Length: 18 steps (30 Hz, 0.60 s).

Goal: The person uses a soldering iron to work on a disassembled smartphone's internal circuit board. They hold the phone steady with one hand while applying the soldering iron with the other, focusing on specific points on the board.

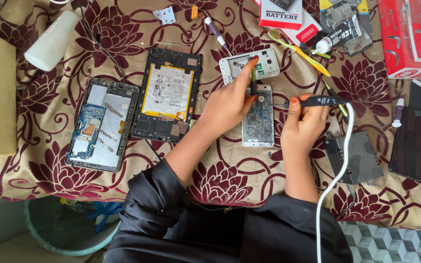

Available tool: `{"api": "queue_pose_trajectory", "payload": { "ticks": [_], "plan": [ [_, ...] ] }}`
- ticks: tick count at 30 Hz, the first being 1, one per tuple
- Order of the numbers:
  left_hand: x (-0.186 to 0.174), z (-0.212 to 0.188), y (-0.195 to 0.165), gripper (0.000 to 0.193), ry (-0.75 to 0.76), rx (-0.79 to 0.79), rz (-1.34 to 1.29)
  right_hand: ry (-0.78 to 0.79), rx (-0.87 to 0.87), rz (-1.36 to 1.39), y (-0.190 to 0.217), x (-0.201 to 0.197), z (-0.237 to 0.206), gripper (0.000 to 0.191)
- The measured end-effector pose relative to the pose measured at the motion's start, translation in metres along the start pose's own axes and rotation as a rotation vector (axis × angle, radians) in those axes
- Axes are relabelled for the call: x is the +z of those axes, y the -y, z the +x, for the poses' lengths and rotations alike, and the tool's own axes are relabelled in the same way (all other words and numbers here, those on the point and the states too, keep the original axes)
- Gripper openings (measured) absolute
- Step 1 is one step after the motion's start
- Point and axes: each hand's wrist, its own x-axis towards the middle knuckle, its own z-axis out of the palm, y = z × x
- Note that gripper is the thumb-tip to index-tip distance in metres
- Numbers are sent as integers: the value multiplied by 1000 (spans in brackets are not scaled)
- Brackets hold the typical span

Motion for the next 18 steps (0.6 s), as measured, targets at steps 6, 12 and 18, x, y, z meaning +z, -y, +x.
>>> {"api": "queue_pose_trajectory", "payload": {
  "ticks": [6,12,18],
  "plan": [
    [-1,0,0,90,54,-35,-1,-1,26,14,0,-1,0,22],
    [0,1,-2,90,15,1,-25,-2,31,1,0,-2,0,20],
    [0,1,-1,91,-1,16,-17,9,12,21,-2,-1,-1,20]
  ]
}}
